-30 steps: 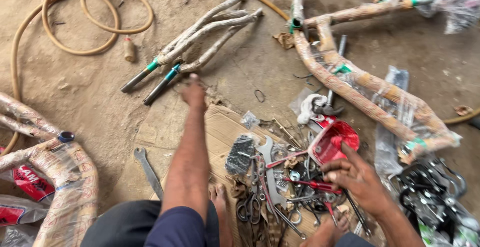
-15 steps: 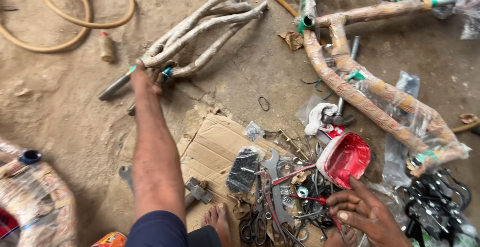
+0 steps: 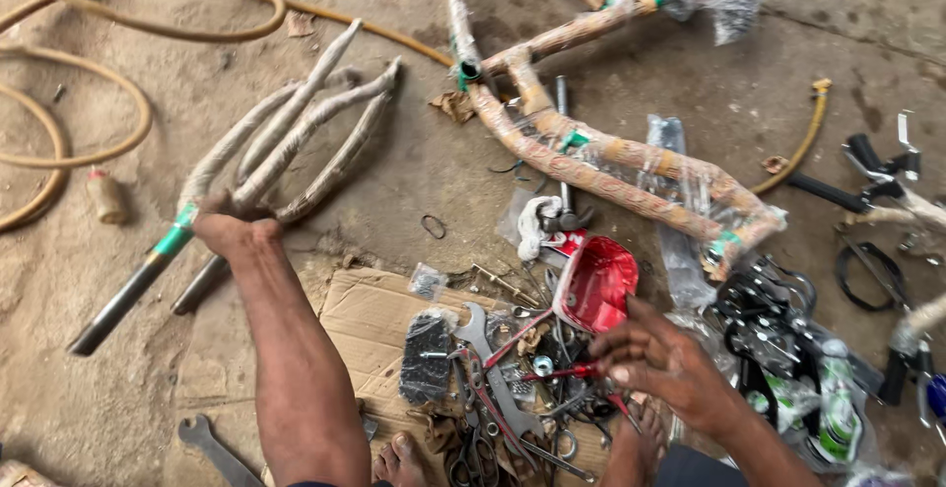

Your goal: The person assembles a bicycle frame by tightening bolts on the wrapped frame using a screwdriver and wrench. They then apply red grease to the fork tubes using a brush and their fingers.

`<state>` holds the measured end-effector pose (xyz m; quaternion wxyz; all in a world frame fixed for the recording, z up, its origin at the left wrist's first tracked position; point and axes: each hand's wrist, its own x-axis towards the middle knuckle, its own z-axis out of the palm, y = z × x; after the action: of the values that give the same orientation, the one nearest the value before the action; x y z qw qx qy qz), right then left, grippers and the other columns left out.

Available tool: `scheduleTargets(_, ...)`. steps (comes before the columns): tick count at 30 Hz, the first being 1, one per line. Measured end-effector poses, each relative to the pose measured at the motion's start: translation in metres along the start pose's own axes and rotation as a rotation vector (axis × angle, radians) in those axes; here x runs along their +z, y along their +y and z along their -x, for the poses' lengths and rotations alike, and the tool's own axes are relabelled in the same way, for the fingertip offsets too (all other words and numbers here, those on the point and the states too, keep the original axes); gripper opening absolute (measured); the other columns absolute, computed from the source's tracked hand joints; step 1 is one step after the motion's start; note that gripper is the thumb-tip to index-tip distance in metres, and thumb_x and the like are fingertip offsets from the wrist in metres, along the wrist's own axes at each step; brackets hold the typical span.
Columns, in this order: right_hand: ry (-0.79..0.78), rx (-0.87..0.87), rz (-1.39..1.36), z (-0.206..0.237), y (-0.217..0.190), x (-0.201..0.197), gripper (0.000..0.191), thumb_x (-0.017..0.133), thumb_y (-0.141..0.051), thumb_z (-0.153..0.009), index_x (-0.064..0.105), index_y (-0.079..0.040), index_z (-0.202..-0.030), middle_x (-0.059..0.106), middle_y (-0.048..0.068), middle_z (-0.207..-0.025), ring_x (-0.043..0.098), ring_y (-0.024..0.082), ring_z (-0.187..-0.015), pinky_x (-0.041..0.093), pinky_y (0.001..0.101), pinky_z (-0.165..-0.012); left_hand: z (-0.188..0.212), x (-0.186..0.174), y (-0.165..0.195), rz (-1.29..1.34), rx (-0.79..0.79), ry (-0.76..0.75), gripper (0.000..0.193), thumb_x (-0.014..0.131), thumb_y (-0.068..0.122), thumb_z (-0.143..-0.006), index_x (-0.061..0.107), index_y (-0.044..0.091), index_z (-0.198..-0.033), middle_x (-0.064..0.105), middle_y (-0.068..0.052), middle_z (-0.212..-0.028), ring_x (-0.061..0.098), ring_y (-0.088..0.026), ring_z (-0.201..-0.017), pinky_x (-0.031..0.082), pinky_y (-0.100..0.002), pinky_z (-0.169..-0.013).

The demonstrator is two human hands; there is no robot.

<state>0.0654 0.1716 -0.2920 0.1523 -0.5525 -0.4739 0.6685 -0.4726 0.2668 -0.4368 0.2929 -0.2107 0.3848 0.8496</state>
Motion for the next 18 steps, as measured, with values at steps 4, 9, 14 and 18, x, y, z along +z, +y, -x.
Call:
scheduleTargets(4, -0.055, -0.229, -0.026, 0.040, -0.021, -0.002, 0.091, 0.075, -0.011, -0.083, 0.028, -0.025, -0.160, 0.072, 0.017, -0.115, 0.073, 0.026, -0.101, 0.062, 0.0452, -0.092, 0.079, 0.019, 0.014, 0.148, 0.138, -0.342, 0.019, 0.055, -0.009, -0.086, 0.055, 0.004, -0.099, 0.054, -0.005, -0.079, 0.065, -0.019, -0.069, 0.067, -0.042, -0.065)
scheduleTargets(9, -0.037, -0.475, 0.052, 0.110, -0.044, 0.004, 0.076, 0.072, -0.002, -0.087, 0.043, -0.019, -0.156, 0.070, 0.017, -0.122, 0.069, 0.024, -0.105, 0.059, 0.0421, -0.096, 0.221, 0.061, 0.060, -0.494, 0.348, -0.595, 0.019, 0.074, 0.010, -0.087, 0.070, 0.005, -0.105, 0.059, -0.001, -0.067, 0.054, -0.012, -0.048, 0.042, -0.030, -0.043)
scheduleTargets(14, 0.071, -0.788, 0.121, 0.178, -0.069, 0.005, 0.079, 0.070, -0.002, -0.087, 0.039, -0.020, -0.157, 0.068, 0.014, -0.126, 0.067, 0.023, -0.107, 0.061, 0.0385, -0.095, 0.369, 0.072, 0.096, -1.176, 0.325, -0.919, 0.025, 0.084, 0.021, -0.080, 0.074, 0.003, -0.094, 0.069, -0.007, -0.073, 0.059, -0.012, -0.058, 0.049, -0.030, -0.051)
scheduleTargets(18, 0.189, -1.018, 0.060, 0.211, -0.078, 0.003, 0.082, 0.068, -0.001, -0.091, 0.032, -0.022, -0.162, 0.070, 0.015, -0.124, 0.070, 0.023, -0.109, 0.062, 0.0369, -0.098, 0.443, 0.046, 0.091, -1.392, 0.263, -1.165, 0.033, 0.086, 0.023, -0.075, 0.075, 0.007, -0.102, 0.079, -0.010, -0.095, 0.076, -0.017, -0.079, 0.061, -0.033, -0.076)
